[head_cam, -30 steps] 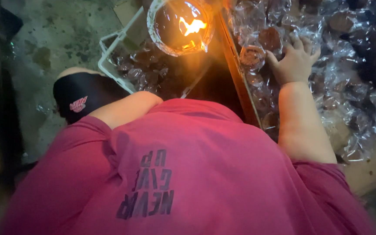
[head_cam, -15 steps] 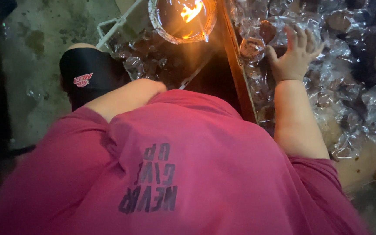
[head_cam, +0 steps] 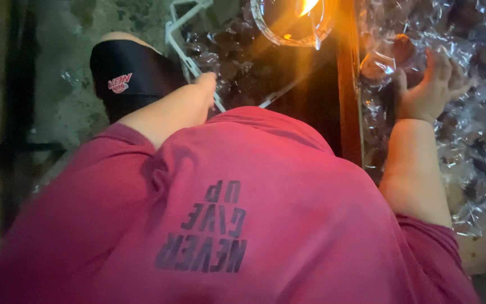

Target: Sealing small plastic bags containing bread or buns using a candle flame.

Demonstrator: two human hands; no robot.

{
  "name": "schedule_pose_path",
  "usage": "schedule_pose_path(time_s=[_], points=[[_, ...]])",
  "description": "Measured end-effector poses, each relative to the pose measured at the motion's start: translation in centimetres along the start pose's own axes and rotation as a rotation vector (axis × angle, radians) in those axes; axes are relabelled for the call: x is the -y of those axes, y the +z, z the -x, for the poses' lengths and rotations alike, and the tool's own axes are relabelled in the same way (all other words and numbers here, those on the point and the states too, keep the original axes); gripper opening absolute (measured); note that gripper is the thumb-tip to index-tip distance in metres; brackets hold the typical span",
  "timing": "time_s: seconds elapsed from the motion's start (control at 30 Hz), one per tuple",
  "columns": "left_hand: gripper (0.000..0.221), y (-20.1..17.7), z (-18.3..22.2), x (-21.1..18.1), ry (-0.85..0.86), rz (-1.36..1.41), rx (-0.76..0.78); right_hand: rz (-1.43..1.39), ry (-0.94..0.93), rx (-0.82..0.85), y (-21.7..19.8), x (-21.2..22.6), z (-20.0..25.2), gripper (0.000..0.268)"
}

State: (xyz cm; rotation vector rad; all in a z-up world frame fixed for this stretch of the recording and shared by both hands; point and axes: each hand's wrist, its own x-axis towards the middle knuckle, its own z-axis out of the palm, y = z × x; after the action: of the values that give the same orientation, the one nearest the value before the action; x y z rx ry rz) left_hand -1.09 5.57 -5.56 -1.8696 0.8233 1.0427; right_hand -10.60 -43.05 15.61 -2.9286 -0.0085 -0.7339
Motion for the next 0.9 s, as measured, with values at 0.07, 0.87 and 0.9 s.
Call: schedule_pose_path(time_s=[0.07,0.87,0.9], points=[[0.050,-1.2,1.0,0.2,0.065,-0.496,-0.073,0.004,-0.009,0.004,-0.4,0.0,0.5,0.051],[0.053,-7.3,7.6,-0.6,0.424,2.031,-0.197,-0.099,0.003,-0.086,-2.0,2.3,-1.0,0.045],[0.053,-8.0,6.5,-0.6,0.433,2.029,-0.196,-0.092,0.005,-0.085,-2.6,3.4,-1.6,0.045]])
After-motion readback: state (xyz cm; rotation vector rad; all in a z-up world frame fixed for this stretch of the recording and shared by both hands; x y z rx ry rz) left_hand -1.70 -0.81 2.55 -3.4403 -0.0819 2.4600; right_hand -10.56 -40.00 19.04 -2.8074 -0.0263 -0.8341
